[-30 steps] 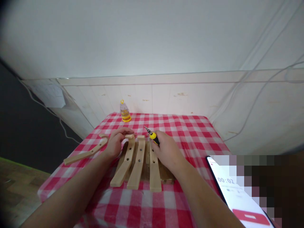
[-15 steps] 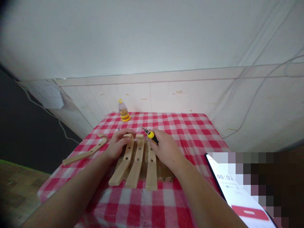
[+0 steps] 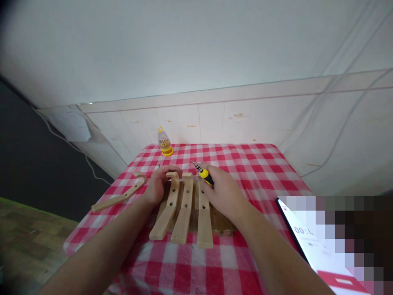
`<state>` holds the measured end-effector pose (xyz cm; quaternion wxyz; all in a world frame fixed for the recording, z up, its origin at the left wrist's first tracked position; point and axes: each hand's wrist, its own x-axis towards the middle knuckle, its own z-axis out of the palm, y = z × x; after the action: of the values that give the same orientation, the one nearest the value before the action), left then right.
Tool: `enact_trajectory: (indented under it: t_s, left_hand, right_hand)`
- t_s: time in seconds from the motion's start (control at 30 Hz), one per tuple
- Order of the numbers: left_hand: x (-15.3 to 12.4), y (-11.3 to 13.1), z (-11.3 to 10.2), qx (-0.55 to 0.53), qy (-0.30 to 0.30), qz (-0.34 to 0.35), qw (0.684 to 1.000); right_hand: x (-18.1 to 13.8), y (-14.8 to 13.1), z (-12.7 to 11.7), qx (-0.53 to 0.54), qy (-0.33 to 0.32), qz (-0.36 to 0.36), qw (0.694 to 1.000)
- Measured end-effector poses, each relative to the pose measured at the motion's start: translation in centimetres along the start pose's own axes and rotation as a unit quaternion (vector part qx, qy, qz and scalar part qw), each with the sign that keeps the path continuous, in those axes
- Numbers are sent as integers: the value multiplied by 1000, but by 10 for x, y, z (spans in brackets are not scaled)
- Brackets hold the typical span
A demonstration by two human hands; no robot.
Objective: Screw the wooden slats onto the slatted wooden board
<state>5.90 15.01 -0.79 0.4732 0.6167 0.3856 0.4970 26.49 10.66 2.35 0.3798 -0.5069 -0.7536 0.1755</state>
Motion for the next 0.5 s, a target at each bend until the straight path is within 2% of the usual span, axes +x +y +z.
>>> enact_trajectory:
  t_s: [0.07,0.13,0.27,0.33,0.4,0.5]
  left_hand:
    - [3,0,-1,-50,24,-29,998]
    - [7,5,-5,-72,51,-30,996]
    - [14,26,-22,-43,70,-44,996]
    - [13,36,-32,17,78,-41,996]
    - [11,42,-39,123,96,-11,988]
    - [7,45,-46,321,127,26,938]
  right_hand:
    - [-1,1,0,-12,18,8,1000]
    - [-2,2,0,-19,44,5,999]
    - [-3,5,-3,-30,105,48,993]
    - [-4,6,-5,-30,133,90,987]
    - [-7,7,-7,-31,162,108,980]
    - [-10,8,-8,-48,175,124,976]
